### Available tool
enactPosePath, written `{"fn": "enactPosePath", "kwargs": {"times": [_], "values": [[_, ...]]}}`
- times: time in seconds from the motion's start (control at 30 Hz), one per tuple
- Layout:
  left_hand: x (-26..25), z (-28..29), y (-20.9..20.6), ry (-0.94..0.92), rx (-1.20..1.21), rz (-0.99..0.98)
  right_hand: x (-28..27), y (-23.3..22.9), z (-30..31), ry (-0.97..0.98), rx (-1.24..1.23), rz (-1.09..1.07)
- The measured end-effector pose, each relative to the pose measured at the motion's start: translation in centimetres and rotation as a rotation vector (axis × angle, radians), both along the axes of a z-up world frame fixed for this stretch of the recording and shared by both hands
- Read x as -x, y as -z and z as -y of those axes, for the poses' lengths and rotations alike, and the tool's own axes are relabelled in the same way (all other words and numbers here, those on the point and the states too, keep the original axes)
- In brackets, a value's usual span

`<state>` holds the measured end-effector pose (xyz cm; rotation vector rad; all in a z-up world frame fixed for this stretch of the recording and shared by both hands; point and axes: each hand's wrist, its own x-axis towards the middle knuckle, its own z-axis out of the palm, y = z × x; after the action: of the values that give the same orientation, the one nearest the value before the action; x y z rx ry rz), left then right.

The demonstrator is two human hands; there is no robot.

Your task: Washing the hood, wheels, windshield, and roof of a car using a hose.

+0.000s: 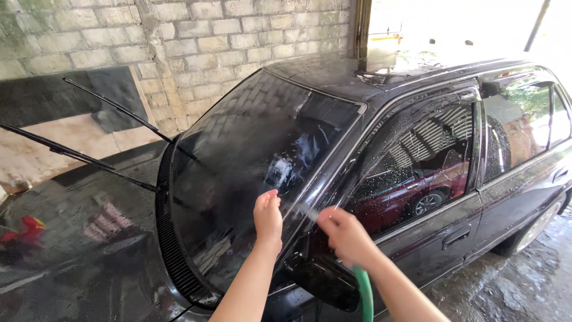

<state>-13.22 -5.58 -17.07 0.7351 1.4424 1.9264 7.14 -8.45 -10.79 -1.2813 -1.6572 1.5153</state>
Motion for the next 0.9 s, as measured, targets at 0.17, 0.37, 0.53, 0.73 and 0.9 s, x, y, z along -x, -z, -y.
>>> {"fn": "enactPosePath", "kwargs": {"times": [0.17, 0.37, 0.53, 0.73, 0.9], "values": [[-1.4, -1.1, -0.9, 0.033, -0.002, -0.005, -3.0, -4.1, -1.5, 0.192, -0.104, -0.149], [-4.7, -2.6, -3.9, 0.079, -0.074, -0.04, -6.4, -8.2, -2.1, 0.297, -0.193, -0.296], [-6.8, -3.9, -5.8, 0.109, -0.138, -0.056, -8.7, -9.0, -3.3, 0.316, -0.208, -0.362], [-8.9, -3.3, -9.1, 0.116, -0.121, -0.077, -10.8, -10.4, -4.3, 0.256, -0.18, -0.28], [-10.5, -3.0, -10.7, 0.11, -0.13, -0.097, -13.0, -11.2, -5.6, 0.255, -0.183, -0.239]]}}
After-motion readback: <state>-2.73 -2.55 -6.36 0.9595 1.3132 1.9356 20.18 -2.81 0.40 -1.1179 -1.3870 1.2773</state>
